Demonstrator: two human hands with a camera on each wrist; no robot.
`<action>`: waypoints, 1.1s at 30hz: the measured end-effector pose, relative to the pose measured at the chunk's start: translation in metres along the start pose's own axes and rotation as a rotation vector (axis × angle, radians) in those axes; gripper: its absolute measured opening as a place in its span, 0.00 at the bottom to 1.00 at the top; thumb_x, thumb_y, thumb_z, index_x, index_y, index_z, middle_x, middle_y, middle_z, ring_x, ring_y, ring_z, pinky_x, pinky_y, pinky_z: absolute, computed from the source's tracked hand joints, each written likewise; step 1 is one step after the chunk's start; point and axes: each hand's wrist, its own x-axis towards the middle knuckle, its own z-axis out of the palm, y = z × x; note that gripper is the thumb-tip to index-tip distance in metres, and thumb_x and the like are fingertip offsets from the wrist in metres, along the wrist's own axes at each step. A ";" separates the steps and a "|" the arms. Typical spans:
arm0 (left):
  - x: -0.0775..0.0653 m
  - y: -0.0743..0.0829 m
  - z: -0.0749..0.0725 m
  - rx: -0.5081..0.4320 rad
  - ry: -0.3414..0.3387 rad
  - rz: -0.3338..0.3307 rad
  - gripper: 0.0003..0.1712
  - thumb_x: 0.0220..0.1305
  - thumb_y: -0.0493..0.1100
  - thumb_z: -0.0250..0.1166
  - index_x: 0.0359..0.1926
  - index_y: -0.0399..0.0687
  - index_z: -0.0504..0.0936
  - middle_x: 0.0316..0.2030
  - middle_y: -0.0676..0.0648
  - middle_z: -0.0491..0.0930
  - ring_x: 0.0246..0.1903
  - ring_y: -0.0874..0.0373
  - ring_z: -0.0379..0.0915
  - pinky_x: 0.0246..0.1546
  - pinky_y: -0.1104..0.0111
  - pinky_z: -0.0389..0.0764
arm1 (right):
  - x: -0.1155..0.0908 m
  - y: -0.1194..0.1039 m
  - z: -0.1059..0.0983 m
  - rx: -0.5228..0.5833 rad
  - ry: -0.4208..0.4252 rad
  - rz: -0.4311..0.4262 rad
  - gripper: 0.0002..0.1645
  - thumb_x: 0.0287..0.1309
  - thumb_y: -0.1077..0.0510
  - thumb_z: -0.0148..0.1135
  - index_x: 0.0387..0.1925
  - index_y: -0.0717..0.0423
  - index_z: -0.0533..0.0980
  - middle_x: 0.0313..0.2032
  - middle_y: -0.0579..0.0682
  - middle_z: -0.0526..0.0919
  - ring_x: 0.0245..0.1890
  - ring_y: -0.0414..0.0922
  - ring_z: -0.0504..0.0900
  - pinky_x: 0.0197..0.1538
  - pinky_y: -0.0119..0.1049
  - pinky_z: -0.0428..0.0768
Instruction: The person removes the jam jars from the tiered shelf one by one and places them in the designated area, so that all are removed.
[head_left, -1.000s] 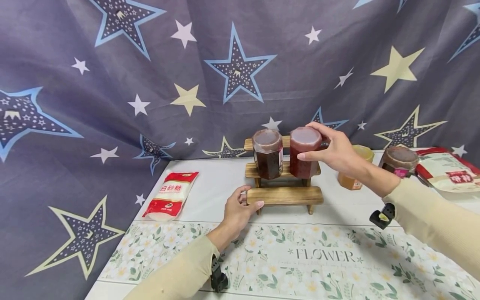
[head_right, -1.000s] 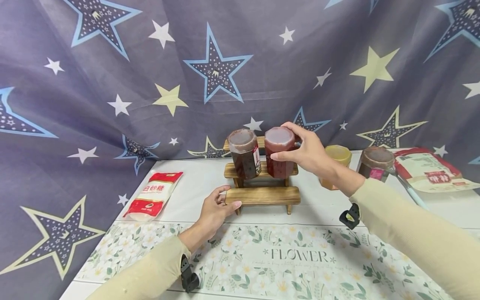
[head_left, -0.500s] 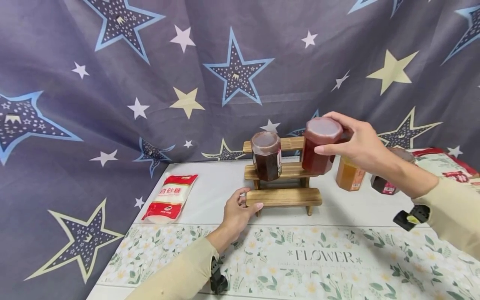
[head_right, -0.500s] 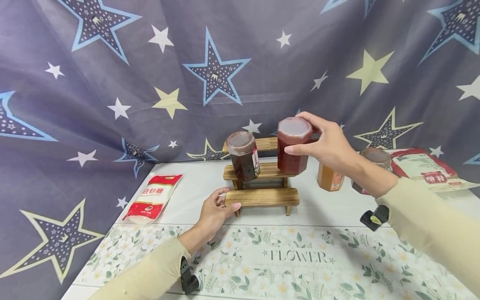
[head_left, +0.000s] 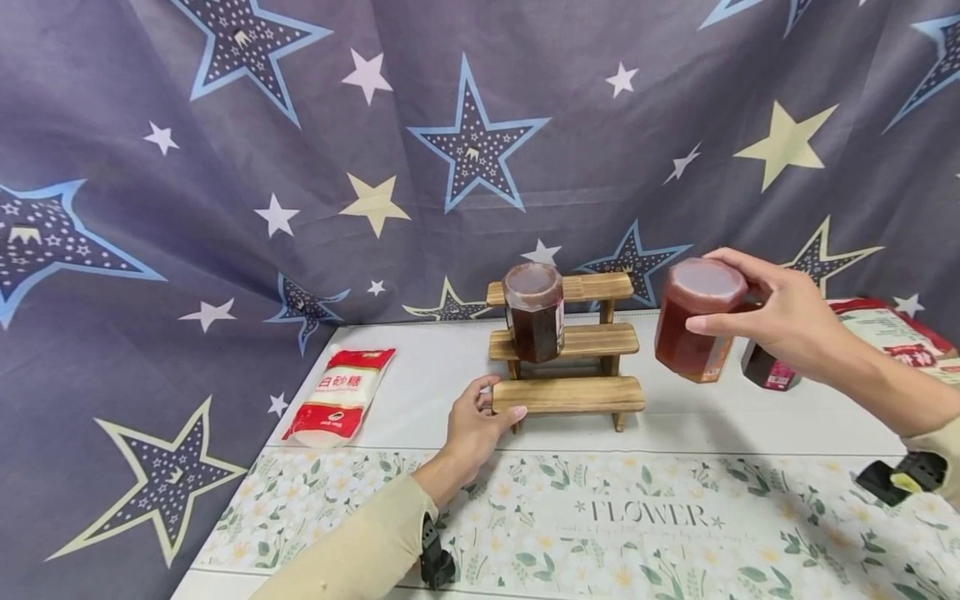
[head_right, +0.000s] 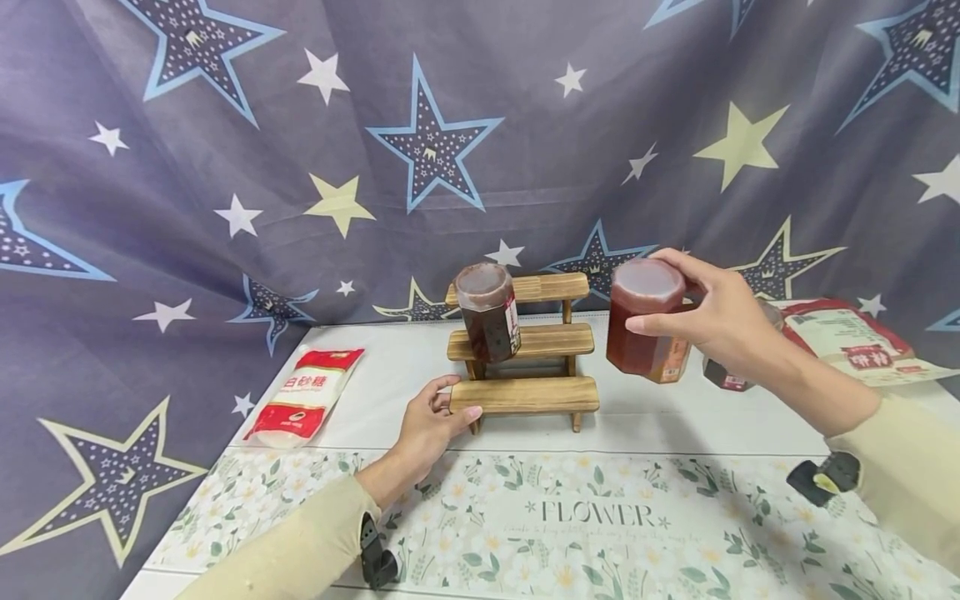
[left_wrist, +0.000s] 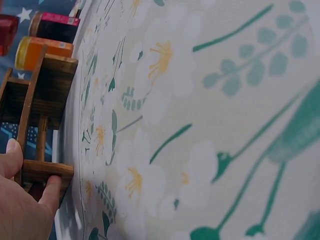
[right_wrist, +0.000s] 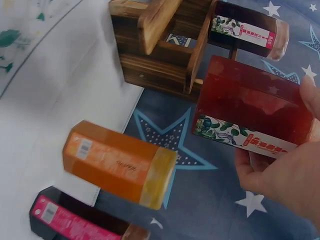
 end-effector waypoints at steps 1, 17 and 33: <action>0.000 0.000 0.000 0.000 0.001 0.000 0.36 0.55 0.39 0.73 0.64 0.46 0.69 0.45 0.44 0.79 0.39 0.56 0.76 0.36 0.67 0.79 | -0.002 0.002 -0.002 0.005 0.000 0.006 0.40 0.47 0.51 0.76 0.62 0.41 0.69 0.44 0.40 0.78 0.40 0.34 0.77 0.34 0.27 0.78; 0.000 -0.001 0.000 0.002 0.005 -0.006 0.36 0.55 0.40 0.73 0.64 0.48 0.69 0.45 0.44 0.79 0.40 0.55 0.76 0.38 0.66 0.79 | -0.032 0.039 -0.009 0.002 0.031 0.065 0.44 0.46 0.52 0.77 0.65 0.45 0.66 0.40 0.29 0.78 0.38 0.26 0.77 0.31 0.29 0.79; 0.001 -0.001 0.001 -0.003 0.005 -0.003 0.35 0.56 0.39 0.73 0.63 0.50 0.70 0.46 0.45 0.79 0.40 0.56 0.77 0.39 0.66 0.80 | -0.045 0.083 0.006 -0.087 0.011 0.134 0.54 0.44 0.47 0.78 0.70 0.55 0.62 0.52 0.61 0.75 0.37 0.18 0.69 0.32 0.19 0.72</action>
